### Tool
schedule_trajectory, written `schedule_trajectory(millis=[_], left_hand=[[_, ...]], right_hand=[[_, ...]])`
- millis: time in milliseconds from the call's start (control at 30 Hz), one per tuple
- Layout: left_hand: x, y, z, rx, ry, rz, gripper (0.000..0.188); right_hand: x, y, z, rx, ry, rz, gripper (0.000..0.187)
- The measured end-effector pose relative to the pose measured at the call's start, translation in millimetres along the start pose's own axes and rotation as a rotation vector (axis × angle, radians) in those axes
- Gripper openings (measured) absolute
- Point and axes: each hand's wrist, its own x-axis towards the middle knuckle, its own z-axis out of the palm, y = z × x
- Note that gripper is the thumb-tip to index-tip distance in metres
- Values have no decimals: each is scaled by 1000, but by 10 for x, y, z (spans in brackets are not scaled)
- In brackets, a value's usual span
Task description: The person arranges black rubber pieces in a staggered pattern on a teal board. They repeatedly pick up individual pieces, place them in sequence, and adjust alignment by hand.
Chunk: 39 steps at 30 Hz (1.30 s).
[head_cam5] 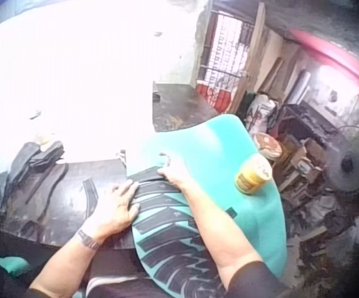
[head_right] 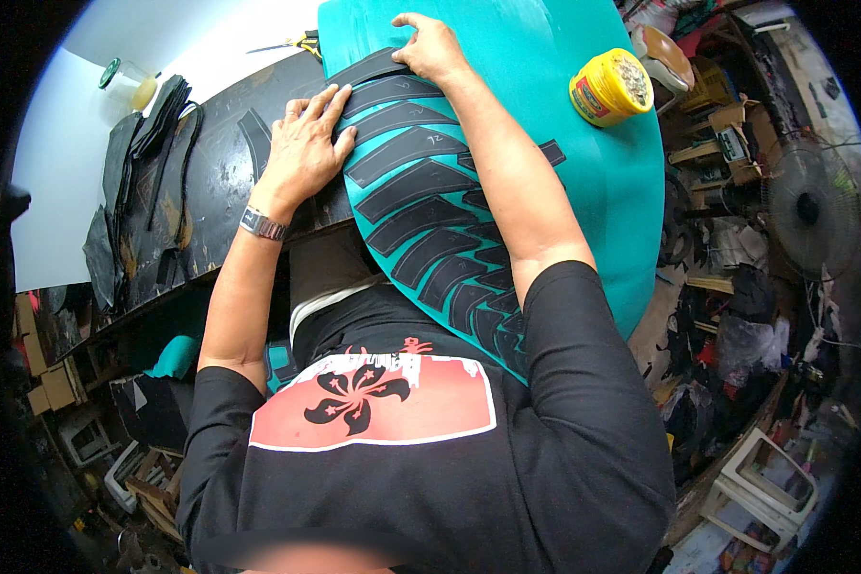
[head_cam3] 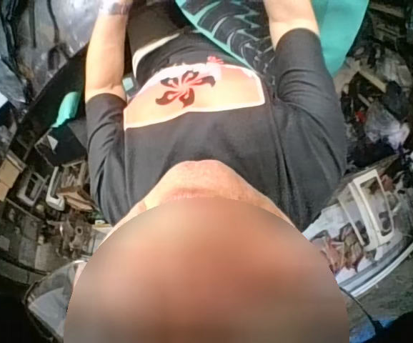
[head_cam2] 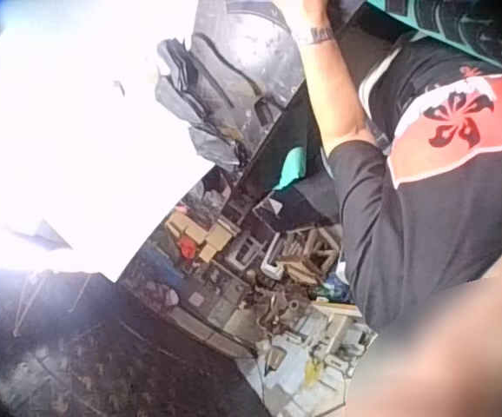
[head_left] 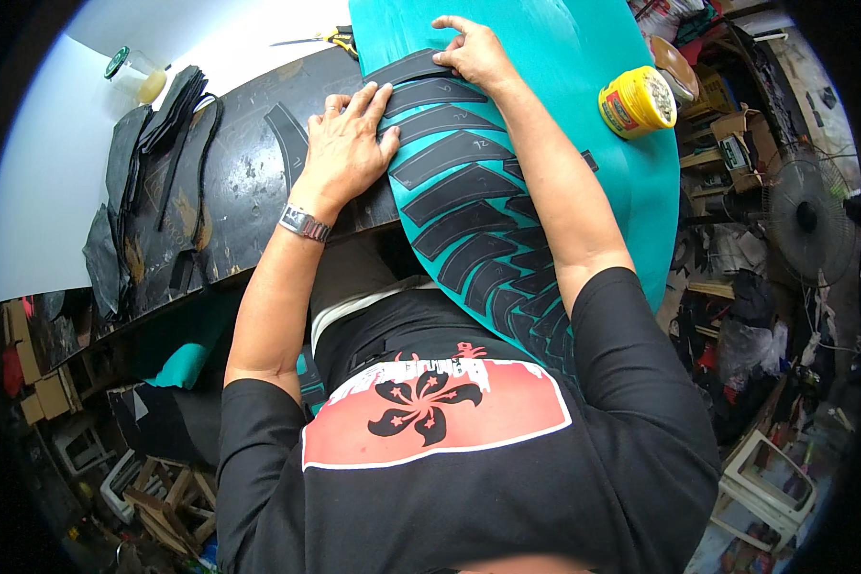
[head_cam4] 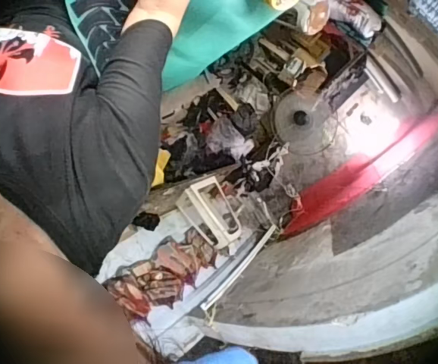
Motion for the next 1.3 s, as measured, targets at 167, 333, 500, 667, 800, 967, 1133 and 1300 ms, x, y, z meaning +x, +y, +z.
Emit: schedule_trajectory(millis=[167, 333, 500, 667, 800, 967, 1133, 1300], left_hand=[[88, 13, -6, -22, -6, -21, 57], [230, 75, 9, -18, -1, -15, 60], [294, 114, 16, 112, -16, 30, 60], [295, 74, 171, 118, 60, 92, 63], [261, 22, 296, -50, -6, 58, 68], [240, 2, 318, -33, -26, 58, 69], [259, 11, 329, 3, -16, 64, 70], [297, 21, 292, 33, -24, 87, 69]], right_hand=[[-64, 6, 17, -50, 76, -113, 59], [-90, -35, 77, -149, 150, -141, 62], [-92, -100, 93, -195, 115, -96, 56], [-124, -148, 82, -209, 73, -68, 55], [-116, -153, 63, -246, 66, -93, 54], [-95, -145, -67, -130, -57, -167, 54], [-198, -115, -70, -74, 25, -227, 54], [-233, -75, 4, -115, 68, -227, 55]])
